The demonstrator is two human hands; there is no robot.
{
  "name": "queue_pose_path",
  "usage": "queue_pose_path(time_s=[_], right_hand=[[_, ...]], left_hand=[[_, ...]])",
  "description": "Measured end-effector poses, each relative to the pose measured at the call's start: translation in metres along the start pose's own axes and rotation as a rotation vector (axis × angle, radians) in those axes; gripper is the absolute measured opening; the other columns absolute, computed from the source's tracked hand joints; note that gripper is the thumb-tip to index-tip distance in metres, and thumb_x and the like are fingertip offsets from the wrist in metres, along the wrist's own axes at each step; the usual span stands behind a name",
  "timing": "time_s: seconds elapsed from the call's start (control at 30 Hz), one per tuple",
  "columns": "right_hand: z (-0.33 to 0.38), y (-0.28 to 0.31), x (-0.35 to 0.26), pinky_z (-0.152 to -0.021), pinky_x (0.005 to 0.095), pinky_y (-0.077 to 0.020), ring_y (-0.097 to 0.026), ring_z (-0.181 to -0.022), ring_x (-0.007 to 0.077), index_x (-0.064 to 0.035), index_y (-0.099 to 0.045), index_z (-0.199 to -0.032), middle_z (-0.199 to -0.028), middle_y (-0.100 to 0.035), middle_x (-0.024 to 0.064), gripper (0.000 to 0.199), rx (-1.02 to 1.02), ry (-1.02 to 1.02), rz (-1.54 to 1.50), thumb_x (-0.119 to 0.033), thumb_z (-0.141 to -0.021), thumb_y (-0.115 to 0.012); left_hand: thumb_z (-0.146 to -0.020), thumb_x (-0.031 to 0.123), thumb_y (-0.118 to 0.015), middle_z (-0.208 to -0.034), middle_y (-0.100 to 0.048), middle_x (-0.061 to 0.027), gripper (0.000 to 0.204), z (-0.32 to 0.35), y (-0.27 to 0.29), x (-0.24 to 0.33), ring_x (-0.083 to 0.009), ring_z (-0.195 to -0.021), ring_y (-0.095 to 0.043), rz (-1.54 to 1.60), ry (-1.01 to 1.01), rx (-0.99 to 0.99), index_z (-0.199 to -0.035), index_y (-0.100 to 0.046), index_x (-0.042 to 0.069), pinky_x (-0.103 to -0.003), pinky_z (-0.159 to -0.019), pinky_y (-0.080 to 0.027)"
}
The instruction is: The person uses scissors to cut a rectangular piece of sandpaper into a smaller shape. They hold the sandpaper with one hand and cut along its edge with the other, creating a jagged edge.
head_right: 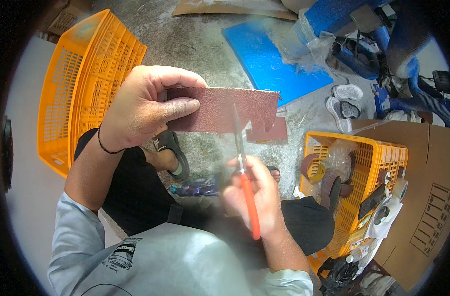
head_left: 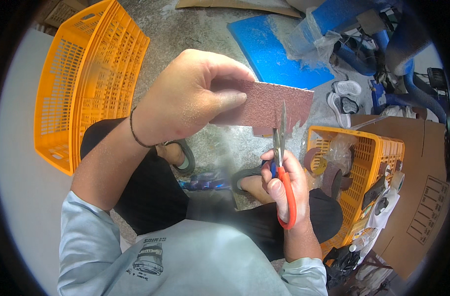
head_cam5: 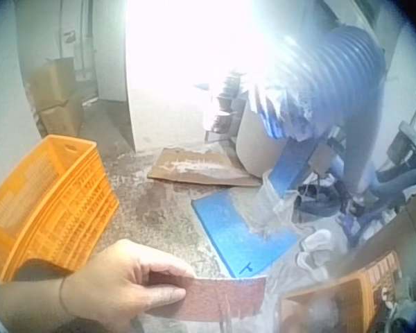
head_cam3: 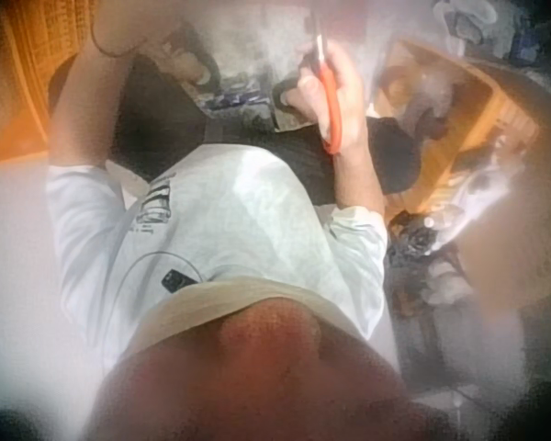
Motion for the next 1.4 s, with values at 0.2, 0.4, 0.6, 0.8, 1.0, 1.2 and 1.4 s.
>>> queue_pose_path(time_s=[0.2, 0.4, 0.6, 0.8, 1.0, 1.2, 1.4], right_hand=[[0.001, -0.002, 0.0, -0.058, 0.0181, -0.028, -0.037, -0.065, 0.0035, -0.0008, -0.05, -0.121, -0.077, -0.045, -0.004, 0.062, 0.033, -0.034, -0.024, -0.045, -0.086, -0.074], [-0.001, -0.003, -0.003, -0.06, 0.0181, -0.0296, -0.038, -0.067, 0.0033, -0.0002, -0.05, -0.121, -0.079, -0.046, -0.0034, 0.055, 0.044, -0.013, -0.014, -0.04, -0.089, -0.072], [-0.001, -0.004, -0.005, -0.065, 0.0184, -0.0319, -0.04, -0.071, 0.0041, -0.0011, -0.052, -0.12, -0.081, -0.047, -0.0029, 0.051, 0.05, 0.014, -0.022, -0.038, -0.09, -0.072], [-0.003, 0.001, -0.005, -0.066, 0.0235, -0.0435, -0.049, -0.074, 0.0064, -0.0025, -0.052, -0.121, -0.086, -0.054, -0.0026, 0.044, 0.104, 0.057, 0.145, -0.01, -0.085, -0.076], [-0.001, 0.002, 0.004, -0.071, 0.0287, -0.0482, -0.054, -0.079, 0.0102, -0.0031, -0.053, -0.12, -0.087, -0.059, 0.0027, 0.052, 0.218, -0.014, 0.26, -0.019, -0.081, -0.083], [-0.002, 0.004, 0.003, -0.063, 0.0215, -0.0439, -0.045, -0.071, 0.0041, -0.001, -0.051, -0.122, -0.082, -0.045, -0.0038, 0.049, 0.186, 0.069, 0.296, -0.021, -0.087, -0.078], [0.0, 0.008, 0.007, -0.063, 0.0232, -0.0429, -0.046, -0.072, 0.0049, 0.0003, -0.051, -0.123, -0.081, -0.048, -0.0026, 0.05, 0.163, -0.039, 0.158, -0.022, -0.087, -0.078]], left_hand=[[-0.089, -0.005, -0.065, -0.101, -0.068, -0.0086, 0.022, -0.001, -0.002, -0.002, -0.0124, -0.09, -0.067, -0.047, 0.006, -0.062, -0.111, -0.065, -0.006, -0.026, -0.082, -0.057], [-0.089, -0.006, -0.063, -0.101, -0.068, -0.0089, 0.021, -0.001, -0.004, -0.004, -0.0129, -0.091, -0.067, -0.06, 0.014, -0.07, -0.11, -0.065, -0.006, -0.027, -0.085, -0.056], [-0.089, -0.006, -0.063, -0.102, -0.068, -0.0092, 0.022, -0.001, -0.004, -0.004, -0.0134, -0.092, -0.066, -0.024, 0.014, -0.069, -0.111, -0.064, -0.006, -0.027, -0.085, -0.056], [-0.089, -0.006, -0.064, -0.102, -0.068, -0.0095, 0.022, 0.0, -0.005, -0.006, -0.0131, -0.092, -0.066, -0.014, 0.034, -0.053, -0.111, -0.064, -0.007, -0.027, -0.084, -0.056], [-0.087, -0.005, -0.065, -0.093, -0.068, -0.006, 0.02, 0.0, -0.009, -0.006, -0.0094, -0.084, -0.064, 0.017, 0.107, -0.005, -0.106, -0.066, -0.006, -0.025, -0.075, -0.055], [-0.087, -0.005, -0.064, -0.089, -0.067, -0.0043, 0.019, 0.0, -0.014, -0.005, -0.0079, -0.077, -0.063, 0.109, 0.178, -0.006, -0.106, -0.066, -0.005, -0.023, -0.068, -0.054], [-0.088, -0.006, -0.063, -0.09, -0.067, -0.0046, 0.019, -0.002, -0.016, -0.009, -0.0084, -0.077, -0.063, 0.062, 0.152, -0.011, -0.107, -0.065, -0.005, -0.023, -0.069, -0.054]])
Point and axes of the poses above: each hand's wrist, its own z-axis away from the middle knuckle, its own y-axis out of the back of the hand, x = y × z, the point moved 4 cm from there along -z, towards the middle knuckle
